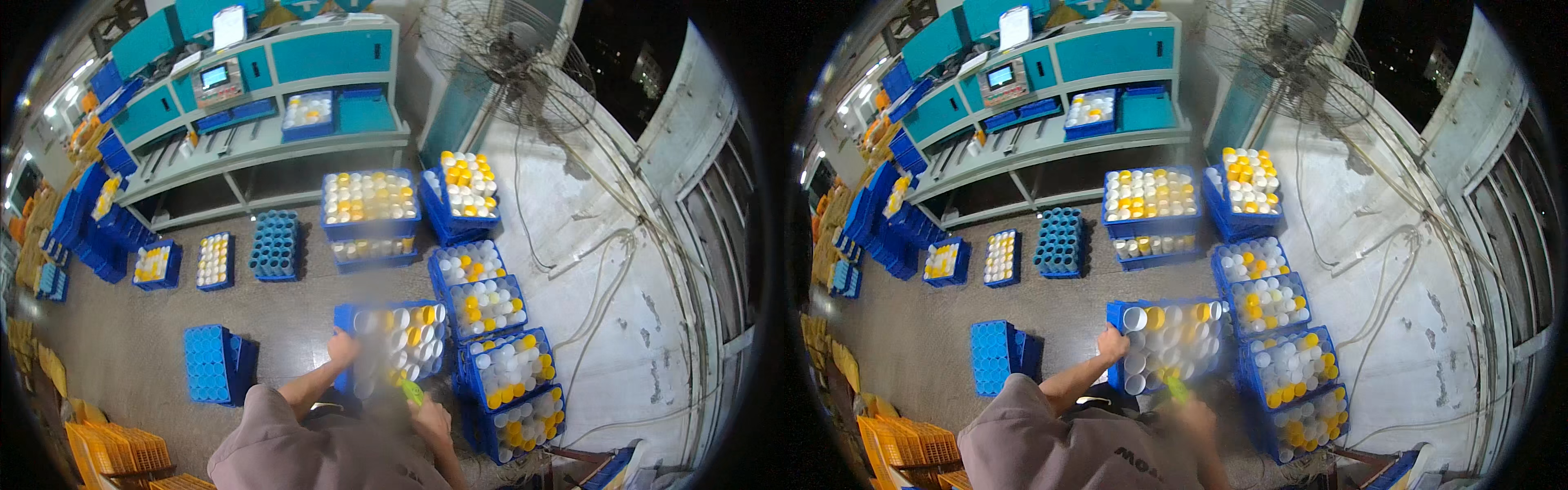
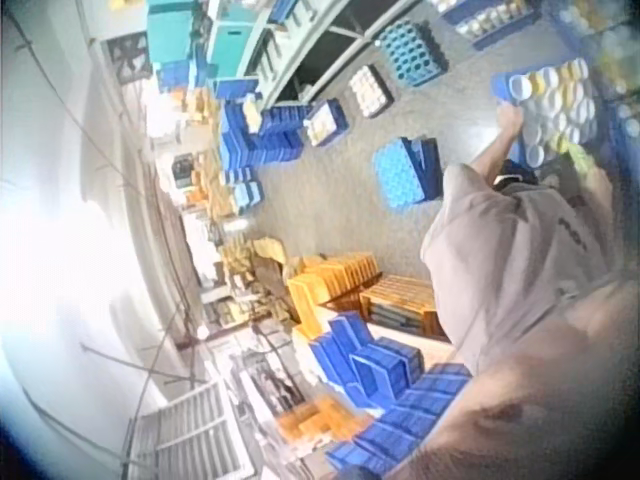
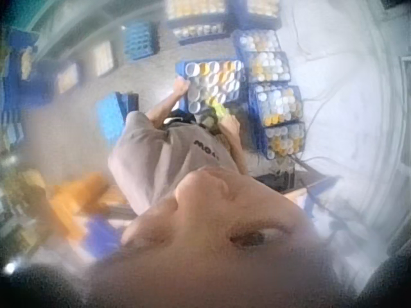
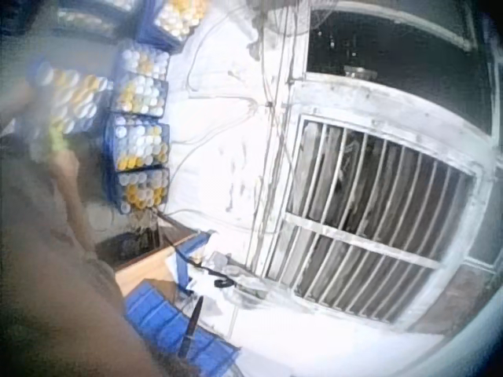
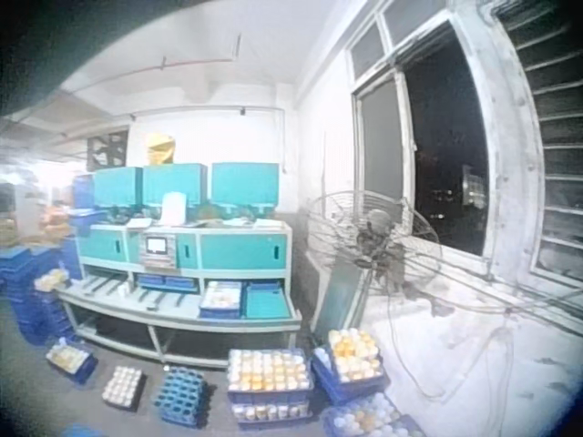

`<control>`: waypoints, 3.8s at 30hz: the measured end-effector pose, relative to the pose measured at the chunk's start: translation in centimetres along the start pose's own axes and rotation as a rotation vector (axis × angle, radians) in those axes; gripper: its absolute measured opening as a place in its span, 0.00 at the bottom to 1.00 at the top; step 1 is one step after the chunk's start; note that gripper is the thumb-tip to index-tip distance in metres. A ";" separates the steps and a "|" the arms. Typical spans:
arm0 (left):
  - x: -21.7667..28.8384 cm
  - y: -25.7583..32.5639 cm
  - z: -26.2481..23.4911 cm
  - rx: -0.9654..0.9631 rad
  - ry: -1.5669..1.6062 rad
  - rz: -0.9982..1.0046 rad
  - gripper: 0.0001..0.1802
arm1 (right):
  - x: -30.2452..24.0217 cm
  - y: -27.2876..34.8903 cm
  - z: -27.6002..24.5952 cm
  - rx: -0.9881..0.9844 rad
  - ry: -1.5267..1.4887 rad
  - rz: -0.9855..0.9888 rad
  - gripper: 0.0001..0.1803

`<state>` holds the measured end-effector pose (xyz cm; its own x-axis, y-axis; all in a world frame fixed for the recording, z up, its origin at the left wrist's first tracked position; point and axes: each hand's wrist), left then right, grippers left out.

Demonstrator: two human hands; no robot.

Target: The person sorts white and yellow plastic caps from blue trays into separate stacks. They then use a handheld green device to scan the caps in the trays. Finally, they place the sorted caps into a blue tray and move it to a nearby table.

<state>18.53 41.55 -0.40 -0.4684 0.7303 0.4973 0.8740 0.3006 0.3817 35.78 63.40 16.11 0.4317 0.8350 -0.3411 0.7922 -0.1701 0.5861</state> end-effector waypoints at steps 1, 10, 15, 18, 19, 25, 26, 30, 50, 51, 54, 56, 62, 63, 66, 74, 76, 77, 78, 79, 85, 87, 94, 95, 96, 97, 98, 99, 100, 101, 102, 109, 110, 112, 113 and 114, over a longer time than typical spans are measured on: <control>-1.9 0.0 -0.3 0.022 -0.026 0.029 0.45 | -0.8 0.1 0.3 -0.021 0.025 -0.038 0.30; -10.6 -0.6 -4.2 0.105 -0.097 0.064 0.44 | -7.7 -0.8 3.4 0.004 0.127 -0.162 0.27; -11.0 -0.6 -6.1 0.133 -0.052 0.023 0.46 | -9.6 -1.3 2.7 -0.030 0.200 -0.183 0.24; -12.0 -0.7 -6.6 0.132 -0.029 0.043 0.47 | -9.7 -1.0 2.0 -0.013 0.177 -0.232 0.25; -12.5 -0.8 -6.6 0.147 -0.028 0.045 0.47 | -9.5 -0.8 1.9 0.042 0.161 -0.342 0.26; -14.1 0.9 -7.5 0.127 0.022 -0.022 0.38 | -8.7 -0.4 2.9 0.002 0.244 -0.282 0.22; -14.1 1.5 -7.9 0.094 0.031 -0.040 0.38 | -8.6 -0.4 3.2 0.000 0.254 -0.303 0.22; -13.4 3.6 -9.0 0.139 0.093 -0.086 0.36 | -7.8 0.2 4.2 0.046 0.289 -0.364 0.22; -12.3 7.8 -9.2 0.125 0.076 0.002 0.45 | -4.7 3.7 4.4 0.193 0.259 -0.361 0.20; -12.4 7.8 -9.2 0.145 0.076 0.008 0.45 | -4.4 3.6 4.3 0.184 0.255 -0.345 0.20; -12.7 8.1 -9.1 0.144 0.088 0.014 0.45 | -3.5 3.3 3.9 0.192 0.226 -0.266 0.20; -13.0 8.2 -9.1 0.121 0.089 0.015 0.45 | -2.9 2.9 3.5 0.179 0.203 -0.209 0.21; -14.1 8.6 -9.4 0.132 0.144 0.034 0.33 | -0.2 0.7 1.6 0.157 0.170 -0.063 0.25; -14.2 8.8 -9.5 0.153 0.156 0.034 0.28 | 0.2 0.2 1.3 0.163 0.158 -0.051 0.24; -14.5 9.3 -9.5 0.159 0.205 0.066 0.24 | 1.7 -1.2 0.7 0.189 0.129 -0.005 0.24; -15.1 9.6 -9.9 0.114 0.226 0.098 0.23 | 4.5 -2.9 -1.9 0.326 0.142 0.108 0.25; -15.3 9.5 -9.9 0.080 0.214 0.092 0.25 | 4.3 -2.9 -2.9 0.365 0.114 0.071 0.25; -15.3 9.5 -9.9 0.060 0.220 0.090 0.26 | 4.2 -2.8 -3.4 0.384 0.116 0.073 0.25; -15.3 9.4 -9.8 0.045 0.205 0.096 0.26 | 3.9 -2.8 -3.9 0.389 0.110 0.041 0.26; -15.3 9.4 -9.8 0.035 0.201 0.102 0.26 | 3.6 -2.7 -4.2 0.360 0.115 0.061 0.26; -14.7 9.6 -9.4 0.097 0.162 0.147 0.23 | 2.3 -1.4 -5.2 0.239 0.172 0.031 0.25; -14.4 9.5 -9.3 0.097 0.204 0.157 0.23 | 2.0 -1.2 -5.1 0.204 0.184 0.029 0.25; -13.7 8.4 -8.5 0.076 0.072 0.110 0.24 | -0.3 -1.0 -3.6 0.143 0.196 -0.055 0.25; -13.6 8.1 -8.3 0.082 0.079 0.124 0.24 | -0.8 -0.9 -3.4 0.153 0.184 -0.081 0.24; -13.5 7.7 -8.1 0.087 0.092 0.140 0.24 | -1.4 -0.9 -3.1 0.143 0.187 -0.092 0.24; -13.4 7.3 -7.9 0.074 0.070 0.132 0.25 | -2.0 -0.8 -2.9 0.117 0.191 -0.100 0.24; -13.2 6.9 -7.7 0.062 0.055 0.126 0.26 | -2.7 -0.8 -2.7 0.107 0.205 -0.123 0.24; -13.0 6.3 -7.7 0.051 0.042 0.122 0.27 | -3.4 -0.8 -2.5 0.094 0.202 -0.133 0.24; -12.8 5.8 -7.5 0.069 0.011 0.142 0.35 | -4.2 -0.8 -2.3 0.080 0.199 -0.143 0.24; -12.6 5.1 -7.6 0.041 -0.017 0.141 0.39 | -5.0 -0.9 -2.1 0.086 0.188 -0.155 0.24; -12.2 4.4 -7.6 0.011 -0.046 0.140 0.43 | -5.9 -1.1 -1.9 0.112 0.215 -0.176 0.22; -10.0 -1.8 -8.9 -0.029 -0.058 0.186 0.47 | -13.9 -4.8 -0.1 0.093 0.311 -0.235 0.24; -9.9 -2.8 -9.2 -0.022 -0.053 0.198 0.47 | -15.0 -5.4 0.0 0.124 0.299 -0.267 0.24; -9.8 -5.0 -9.5 -0.057 -0.059 0.180 0.47 | -16.7 -6.5 0.2 0.118 0.335 -0.261 0.22; -9.9 -6.3 -9.8 -0.051 -0.054 0.176 0.47 | -17.5 -6.9 0.3 0.143 0.337 -0.279 0.21; -10.0 -7.6 -10.0 -0.054 -0.063 0.170 0.45 | -18.1 -7.4 0.5 0.131 0.350 -0.265 0.20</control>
<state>15.30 25.90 -0.48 -0.3043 0.8054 0.5086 0.9308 0.1378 0.3386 22.29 49.28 17.63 0.0529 0.9813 -0.1852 0.9132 0.0275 0.4066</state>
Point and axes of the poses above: each hand's wrist, its own y-axis away from the middle knuckle, its own z-axis out of the palm, x = y × z, and after that the axes turned 6 degrees about y, right-handed
